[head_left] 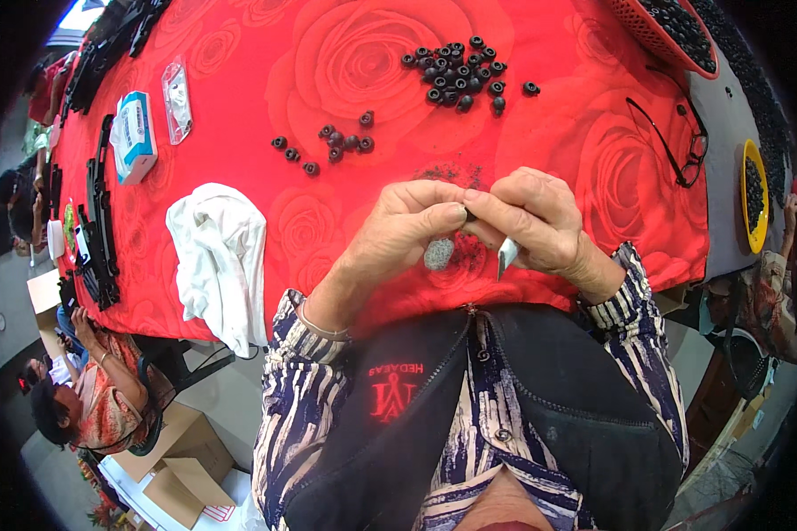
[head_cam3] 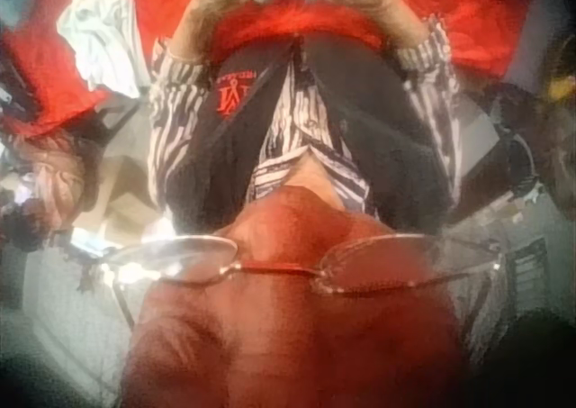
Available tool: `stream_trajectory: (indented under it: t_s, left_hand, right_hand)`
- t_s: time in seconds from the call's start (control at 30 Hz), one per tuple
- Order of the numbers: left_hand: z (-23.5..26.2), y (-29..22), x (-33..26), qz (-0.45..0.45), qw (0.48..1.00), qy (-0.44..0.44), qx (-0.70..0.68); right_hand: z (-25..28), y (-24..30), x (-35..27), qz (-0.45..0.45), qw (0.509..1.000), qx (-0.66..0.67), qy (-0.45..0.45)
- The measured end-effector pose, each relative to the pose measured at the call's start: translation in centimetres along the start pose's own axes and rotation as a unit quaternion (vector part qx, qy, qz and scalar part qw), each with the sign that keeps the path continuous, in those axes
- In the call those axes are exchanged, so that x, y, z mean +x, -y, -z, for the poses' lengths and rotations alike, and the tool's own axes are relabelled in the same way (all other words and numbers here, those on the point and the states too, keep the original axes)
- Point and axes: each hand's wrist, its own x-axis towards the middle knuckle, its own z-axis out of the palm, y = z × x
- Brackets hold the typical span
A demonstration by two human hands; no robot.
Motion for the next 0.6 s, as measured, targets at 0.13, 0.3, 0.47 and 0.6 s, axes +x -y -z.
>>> stream_trajectory:
  t_s: [0.13,0.3,0.47,0.6]
  left_hand:
    - [-1.5,-0.4,-0.2,-0.017,0.998,-0.033,-0.048]
    - [-1.0,-0.6,-0.3,-0.059,0.997,-0.044,-0.026]
    - [-1.2,-1.0,-0.4,-0.053,0.997,-0.061,0.020]
    - [-1.3,-0.7,-0.2,-0.089,0.990,-0.084,0.068]
  right_hand:
    - [0.0,-0.3,-0.3,-0.018,1.000,0.001,0.010]
    - [0.6,-0.5,-0.3,-0.178,0.981,0.052,0.058]
    - [1.8,-0.4,0.6,-0.383,0.876,0.272,0.107]
    - [1.2,-1.0,0.2,-0.323,0.919,0.193,0.119]
